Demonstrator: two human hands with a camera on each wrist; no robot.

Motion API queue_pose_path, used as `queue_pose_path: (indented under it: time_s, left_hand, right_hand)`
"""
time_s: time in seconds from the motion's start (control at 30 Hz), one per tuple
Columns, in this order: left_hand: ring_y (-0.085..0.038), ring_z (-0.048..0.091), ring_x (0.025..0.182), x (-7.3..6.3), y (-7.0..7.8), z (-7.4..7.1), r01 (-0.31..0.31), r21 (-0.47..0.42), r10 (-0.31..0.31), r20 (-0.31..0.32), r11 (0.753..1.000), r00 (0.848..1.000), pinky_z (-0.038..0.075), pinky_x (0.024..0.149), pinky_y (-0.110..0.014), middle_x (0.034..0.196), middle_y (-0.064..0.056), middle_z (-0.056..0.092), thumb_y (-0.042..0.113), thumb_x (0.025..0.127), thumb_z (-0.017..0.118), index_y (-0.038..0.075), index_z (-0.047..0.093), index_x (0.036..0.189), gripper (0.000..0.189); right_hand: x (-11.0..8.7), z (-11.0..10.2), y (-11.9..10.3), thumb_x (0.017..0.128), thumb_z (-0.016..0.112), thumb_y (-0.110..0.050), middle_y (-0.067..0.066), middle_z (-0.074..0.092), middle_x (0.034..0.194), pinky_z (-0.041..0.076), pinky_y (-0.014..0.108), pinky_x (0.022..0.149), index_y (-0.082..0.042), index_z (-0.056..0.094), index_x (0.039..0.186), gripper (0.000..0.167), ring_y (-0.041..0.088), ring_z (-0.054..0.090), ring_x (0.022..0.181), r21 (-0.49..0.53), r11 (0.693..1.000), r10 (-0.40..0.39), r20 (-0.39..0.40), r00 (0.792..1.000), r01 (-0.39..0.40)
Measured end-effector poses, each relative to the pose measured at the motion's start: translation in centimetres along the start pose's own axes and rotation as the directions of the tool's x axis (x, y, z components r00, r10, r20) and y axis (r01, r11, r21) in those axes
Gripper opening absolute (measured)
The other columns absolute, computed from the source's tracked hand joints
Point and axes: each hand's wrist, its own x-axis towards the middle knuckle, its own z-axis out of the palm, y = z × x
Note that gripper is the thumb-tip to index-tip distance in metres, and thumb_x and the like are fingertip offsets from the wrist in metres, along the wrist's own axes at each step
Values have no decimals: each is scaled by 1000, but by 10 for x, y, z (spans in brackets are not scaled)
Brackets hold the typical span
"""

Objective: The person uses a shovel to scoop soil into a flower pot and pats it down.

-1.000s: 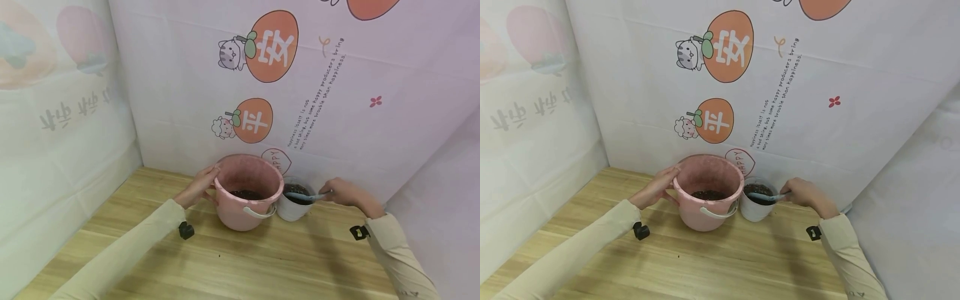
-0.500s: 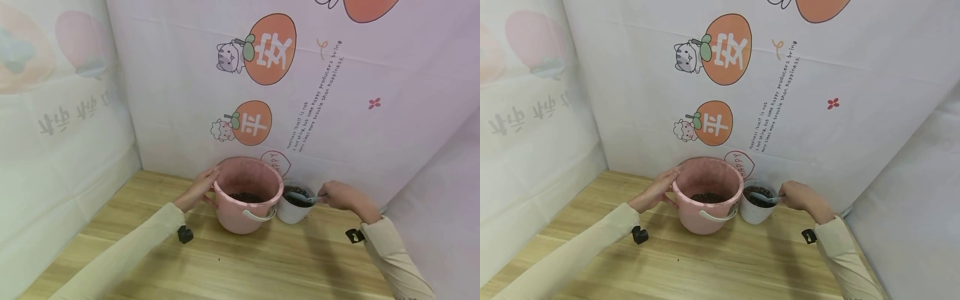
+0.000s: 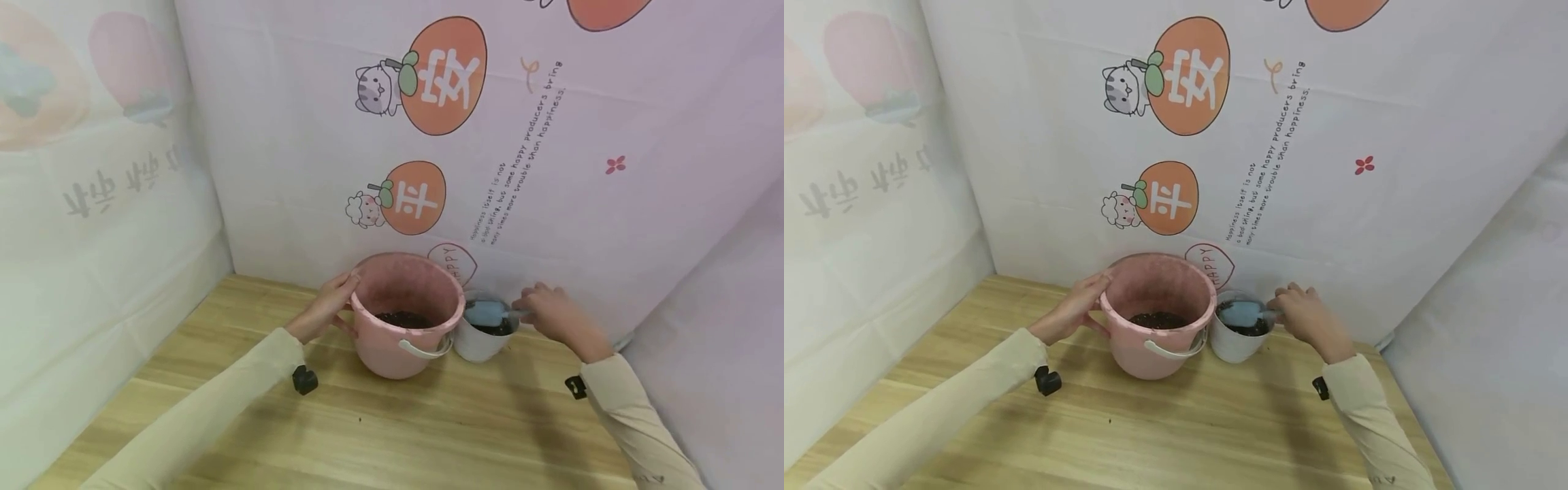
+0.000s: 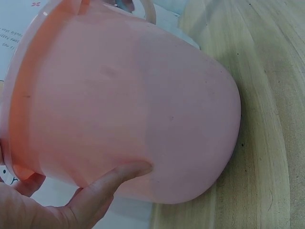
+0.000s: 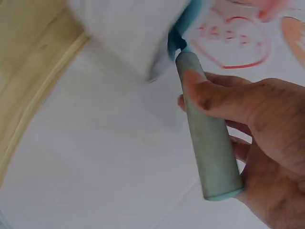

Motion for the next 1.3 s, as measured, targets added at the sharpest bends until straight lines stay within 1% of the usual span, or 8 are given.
queue_pose_path:
  time_s: [0.17,0.37,0.53,0.67,0.8,1.0,1.17,1.3]
  left_hand:
    - [-50,54,132,0,-1,-1,4,-2,-4,3,1000,1000,68,64,-54,167,-19,32,37,114,43,16,29,167,59]
    - [-47,58,128,0,4,0,-6,6,6,-2,1000,1000,68,62,-53,163,-21,37,39,113,43,15,31,165,58]
    - [-49,57,128,-1,6,1,-5,12,5,-4,1000,1000,68,62,-53,163,-23,36,36,114,42,13,31,165,58]
    - [-52,54,132,-1,4,1,3,2,-3,-11,1000,1000,68,63,-54,166,-21,32,36,113,43,15,30,166,58]
    - [-51,55,131,-1,2,1,11,5,-11,-19,1000,1000,68,64,-54,167,-19,32,37,113,44,18,30,166,58]
    - [-54,50,135,-2,1,1,-2,-1,2,-2,1000,1000,68,65,-54,167,-19,33,39,113,43,18,30,166,59]
    - [-55,48,136,-4,2,1,-7,2,7,1,1000,1000,68,63,-53,166,-20,34,37,114,42,16,30,166,58]
    - [-54,50,135,-3,1,1,-7,10,7,-3,1000,1000,68,62,-53,165,-20,35,37,114,42,15,30,166,58]
  right_hand:
    - [0,11,8,81,84,2,1,64,83,39,37,61,-11,82,101,24,24,50,78,-53,998,27,-24,999,-29]
    - [-3,-7,14,75,85,9,5,60,78,45,45,67,-9,82,93,26,27,47,76,-252,966,27,-116,993,-56]
    - [-10,-22,10,78,80,15,5,60,78,42,42,66,-10,83,91,29,26,44,74,-363,930,13,-113,993,-54]
    - [-10,-21,1,78,82,13,5,65,84,43,40,65,-13,82,88,28,25,46,76,-419,907,-16,-121,993,-36]
    - [-5,-17,-4,77,84,12,7,68,89,46,43,69,-13,82,89,28,26,50,81,-440,898,-32,-123,992,-25]
    - [-5,-18,3,76,83,14,8,65,86,47,48,73,-10,82,95,30,28,49,81,-358,932,18,-116,993,-59]
    - [-7,-19,12,77,86,6,7,66,86,50,51,70,-8,82,101,28,31,54,83,-186,980,50,-147,988,-77]
    - [-3,-11,16,81,85,0,4,70,88,50,46,61,-9,83,105,26,29,58,82,-40,998,42,-104,994,-46]
